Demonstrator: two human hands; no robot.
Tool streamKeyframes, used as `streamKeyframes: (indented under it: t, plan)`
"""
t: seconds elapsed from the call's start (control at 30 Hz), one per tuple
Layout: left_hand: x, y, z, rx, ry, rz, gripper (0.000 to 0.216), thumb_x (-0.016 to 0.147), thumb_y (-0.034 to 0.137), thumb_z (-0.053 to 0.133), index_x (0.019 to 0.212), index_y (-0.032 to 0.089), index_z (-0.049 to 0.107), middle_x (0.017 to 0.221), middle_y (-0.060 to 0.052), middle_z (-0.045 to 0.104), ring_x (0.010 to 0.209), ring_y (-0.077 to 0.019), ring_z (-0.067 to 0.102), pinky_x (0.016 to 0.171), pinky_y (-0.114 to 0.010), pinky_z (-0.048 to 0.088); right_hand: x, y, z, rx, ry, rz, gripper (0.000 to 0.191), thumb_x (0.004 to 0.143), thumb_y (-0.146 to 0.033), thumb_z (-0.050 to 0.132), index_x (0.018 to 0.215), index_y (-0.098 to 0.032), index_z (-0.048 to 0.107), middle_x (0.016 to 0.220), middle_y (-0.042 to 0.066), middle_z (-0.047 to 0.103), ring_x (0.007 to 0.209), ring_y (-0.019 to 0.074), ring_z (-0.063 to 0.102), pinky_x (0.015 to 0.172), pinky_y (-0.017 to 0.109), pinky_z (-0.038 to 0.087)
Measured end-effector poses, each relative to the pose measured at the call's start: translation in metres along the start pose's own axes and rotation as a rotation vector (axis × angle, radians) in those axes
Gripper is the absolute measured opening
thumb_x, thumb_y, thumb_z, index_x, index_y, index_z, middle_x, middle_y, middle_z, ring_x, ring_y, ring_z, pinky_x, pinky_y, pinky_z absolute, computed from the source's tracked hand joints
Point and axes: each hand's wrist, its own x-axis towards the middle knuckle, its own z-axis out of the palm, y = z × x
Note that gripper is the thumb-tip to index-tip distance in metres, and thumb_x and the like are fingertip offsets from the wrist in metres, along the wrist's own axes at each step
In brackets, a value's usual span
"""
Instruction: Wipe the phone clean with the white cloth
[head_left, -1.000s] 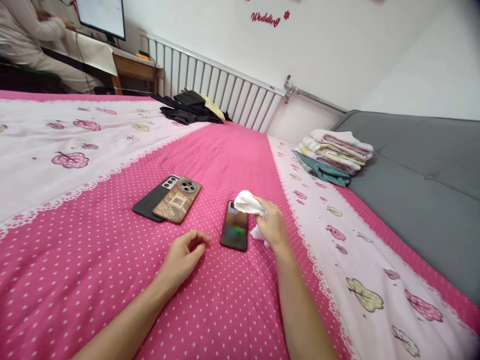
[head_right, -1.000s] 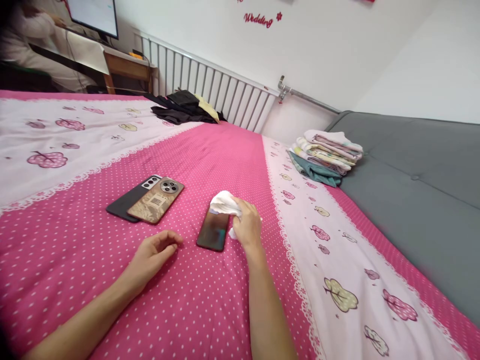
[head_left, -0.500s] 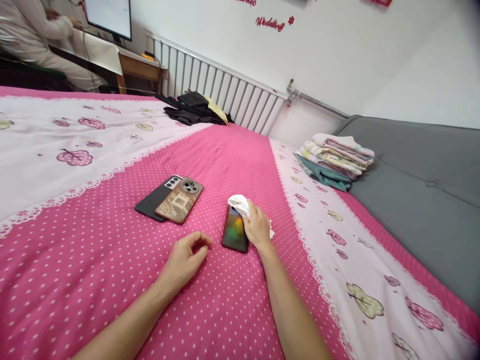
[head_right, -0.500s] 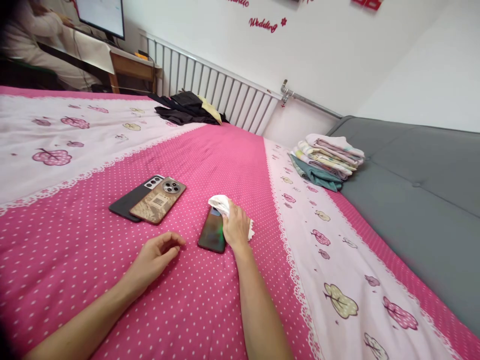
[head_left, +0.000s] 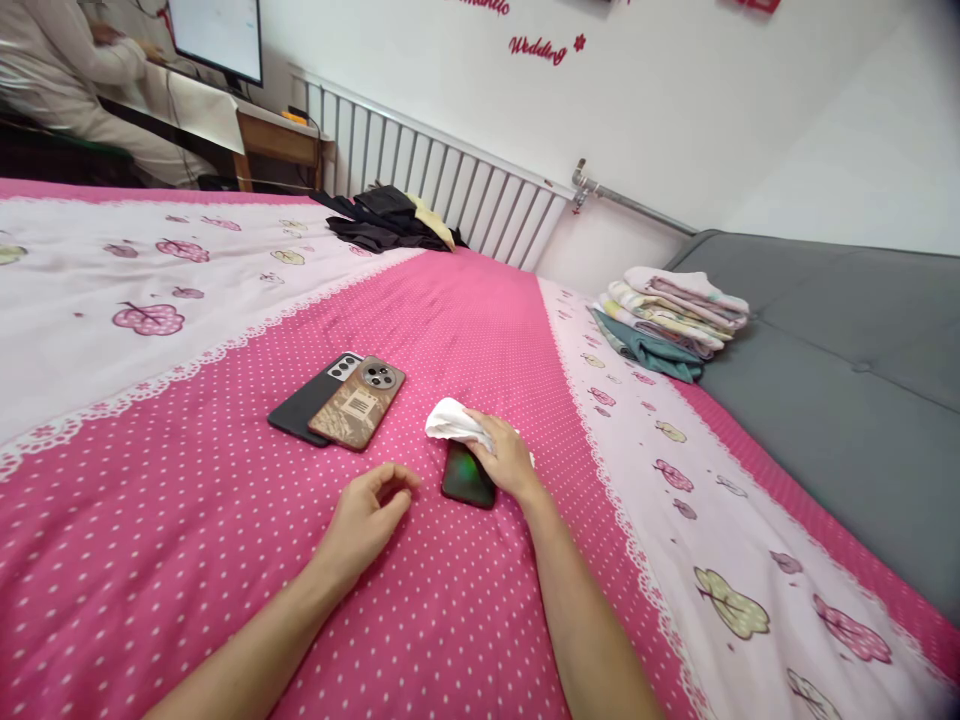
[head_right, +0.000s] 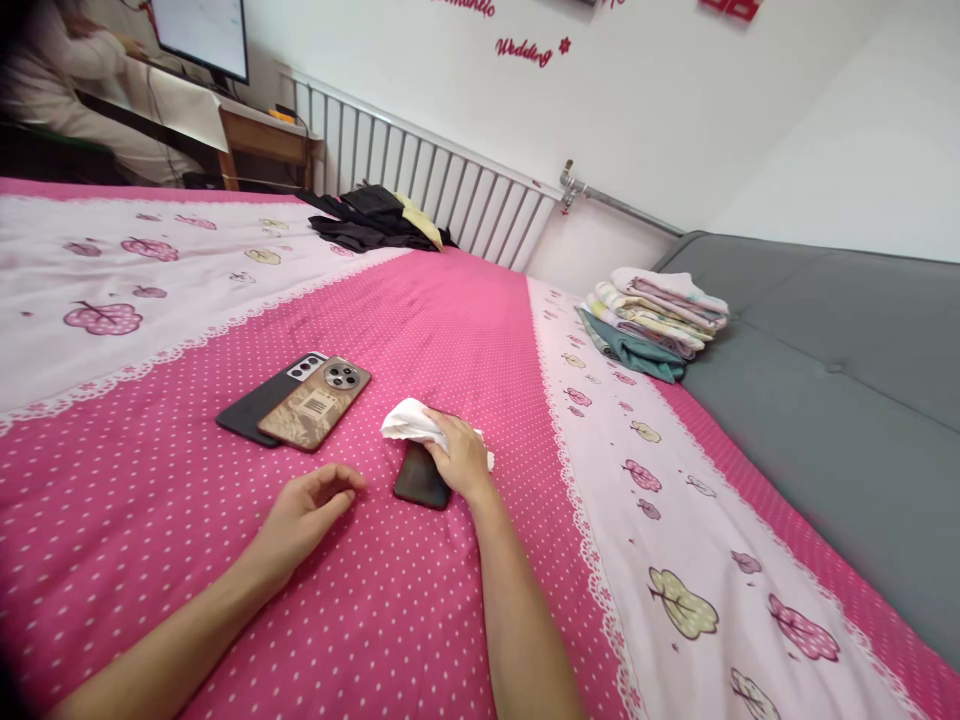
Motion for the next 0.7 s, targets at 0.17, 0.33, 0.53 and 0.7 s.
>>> streamKeyframes:
  t: [0.17, 0.33, 0.53, 0.7]
  plan:
    - [0.0, 0.007, -0.001, -0.032, 0.062, -0.065, 0.019, 0.064, 0.032, 0.054, 0.073, 0.016, 0.06, 0.074, -0.003, 0.064, 0.072, -0.019, 0.06, 0.071, -0.03, 0.047, -0.007, -0.005, -0.012, 0.156, -0.097, 0.035, 0.049, 0.072, -0.022, 0.062, 0.121, -0.025, 0.056, 0.121, 0.003, 0.059, 0.108, 0.0203, 0.054, 0.094, 0.034, 0.04]
    - [0.001, 0.007, -0.002, -0.037, 0.08, -0.092, 0.021, 0.064, 0.033, 0.054, 0.074, 0.016, 0.061, 0.075, -0.004, 0.065, 0.074, -0.0191, 0.06, 0.074, -0.03, 0.046, -0.023, -0.019, -0.026, 0.385, -0.262, 0.074, 0.048, 0.067, -0.022, 0.066, 0.115, -0.021, 0.062, 0.112, 0.004, 0.065, 0.098, 0.0195, 0.06, 0.086, 0.03, 0.044]
    - [0.0, 0.012, -0.001, -0.077, 0.076, -0.101, 0.02, 0.062, 0.034, 0.056, 0.072, 0.016, 0.06, 0.072, -0.003, 0.064, 0.07, -0.019, 0.059, 0.068, -0.029, 0.047, -0.039, -0.042, -0.04, 0.51, -0.512, 0.151, 0.044, 0.068, -0.025, 0.066, 0.111, -0.021, 0.064, 0.103, 0.002, 0.068, 0.092, 0.0195, 0.063, 0.08, 0.028, 0.046]
    - [0.001, 0.006, -0.003, -0.001, 0.118, -0.045, 0.02, 0.062, 0.033, 0.056, 0.071, 0.016, 0.06, 0.072, -0.003, 0.064, 0.072, -0.0189, 0.059, 0.071, -0.03, 0.046, -0.053, -0.04, -0.058, 0.644, -0.649, 0.137, 0.045, 0.066, -0.023, 0.067, 0.11, -0.02, 0.065, 0.1, 0.002, 0.069, 0.088, 0.0184, 0.063, 0.075, 0.026, 0.046]
